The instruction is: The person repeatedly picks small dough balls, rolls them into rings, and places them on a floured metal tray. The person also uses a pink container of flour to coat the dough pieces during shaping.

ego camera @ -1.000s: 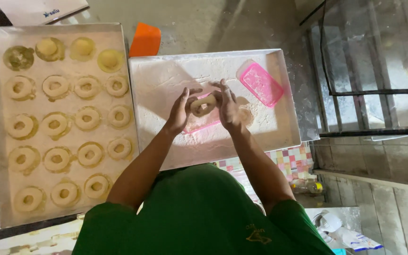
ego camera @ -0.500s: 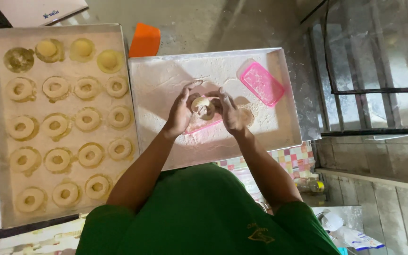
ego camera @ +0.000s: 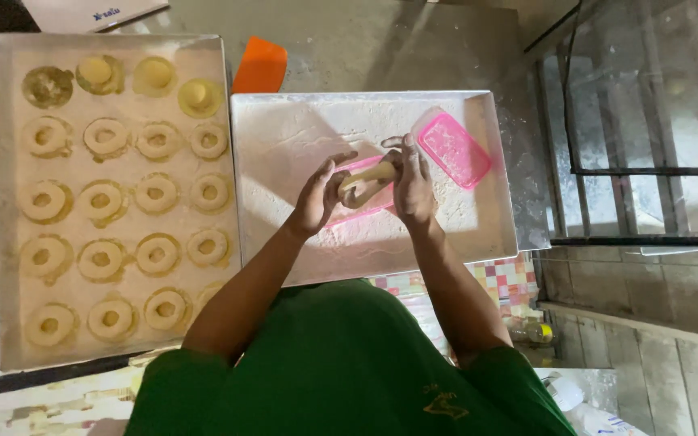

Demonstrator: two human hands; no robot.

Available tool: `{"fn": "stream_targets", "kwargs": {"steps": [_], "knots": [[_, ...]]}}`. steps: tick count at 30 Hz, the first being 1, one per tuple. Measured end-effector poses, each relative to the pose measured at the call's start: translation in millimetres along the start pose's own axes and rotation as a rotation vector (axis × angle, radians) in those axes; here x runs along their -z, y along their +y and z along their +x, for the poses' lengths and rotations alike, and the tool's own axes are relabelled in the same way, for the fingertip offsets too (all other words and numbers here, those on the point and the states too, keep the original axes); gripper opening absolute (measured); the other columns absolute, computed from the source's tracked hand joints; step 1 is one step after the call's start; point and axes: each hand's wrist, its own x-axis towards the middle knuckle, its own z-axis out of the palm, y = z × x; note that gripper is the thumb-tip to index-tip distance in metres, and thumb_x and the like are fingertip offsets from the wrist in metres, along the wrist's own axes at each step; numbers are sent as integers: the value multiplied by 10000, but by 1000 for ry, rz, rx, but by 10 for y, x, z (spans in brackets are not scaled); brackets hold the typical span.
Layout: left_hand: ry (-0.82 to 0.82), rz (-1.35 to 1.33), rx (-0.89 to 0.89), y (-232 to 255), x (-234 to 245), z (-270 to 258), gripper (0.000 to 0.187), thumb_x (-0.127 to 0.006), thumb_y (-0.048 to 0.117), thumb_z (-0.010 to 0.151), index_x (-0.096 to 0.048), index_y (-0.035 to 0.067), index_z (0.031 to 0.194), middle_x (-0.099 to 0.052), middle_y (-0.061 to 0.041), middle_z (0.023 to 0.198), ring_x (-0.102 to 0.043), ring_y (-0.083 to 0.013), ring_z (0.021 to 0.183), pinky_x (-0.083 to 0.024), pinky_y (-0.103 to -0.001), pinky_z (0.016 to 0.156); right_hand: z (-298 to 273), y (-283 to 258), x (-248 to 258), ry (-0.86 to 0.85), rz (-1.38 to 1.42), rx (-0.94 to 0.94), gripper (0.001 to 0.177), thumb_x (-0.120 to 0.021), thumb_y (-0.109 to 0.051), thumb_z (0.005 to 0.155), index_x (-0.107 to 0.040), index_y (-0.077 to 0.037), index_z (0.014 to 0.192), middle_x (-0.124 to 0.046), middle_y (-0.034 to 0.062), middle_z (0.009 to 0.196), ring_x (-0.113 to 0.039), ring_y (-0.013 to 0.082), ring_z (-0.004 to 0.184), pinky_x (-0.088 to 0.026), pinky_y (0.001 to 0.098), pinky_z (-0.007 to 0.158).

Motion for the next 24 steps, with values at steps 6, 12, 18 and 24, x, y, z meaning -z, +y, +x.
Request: {"fn": "stream_targets", "kwargs": {"steps": [6, 12, 18, 24], "knots": [[-66, 106, -93, -18, -68, 92, 652, -526, 495, 1040, -455, 5, 1464, -601, -140, 808, -636, -186, 687, -502, -260, 588, 22, -308, 66, 7, -369, 123, 763, -799, -16, 1001, -317, -56, 1591, -735, 79, 1301, -595, -5, 656, -414, 140, 425], [-22, -2, -75, 254, -349, -83, 638, -530, 492, 1024, -476, 52, 1482, -625, -100, 874, -638, -145, 731, -512, -259, 608, 131, -370, 202, -17, 752, -1299, 634, -438, -566, 1066, -669, 18, 1156, -597, 94, 666, -599, 166, 611, -471, 262, 588], [-8, 45, -75, -112, -21, 18, 566, -512, 418, 1047, -506, 9, 1438, -618, -129, 808, -647, -206, 698, -508, -296, 601, -117, -104, -30, -62, 80, -26, 574, -569, 18, 1099, -265, -63, 1578, -624, 199, 1272, -672, 177, 771, -683, 259, 563], [49, -97, -104, 243, -409, -168, 553, -589, 389, 1019, -514, 13, 1418, -633, -117, 875, -661, -182, 747, -550, -304, 607, 159, -707, 172, -41, 915, -1349, 524, -506, -461, 1076, -671, 30, 1157, -612, 107, 709, -649, 175, 602, -589, 289, 610]]}}
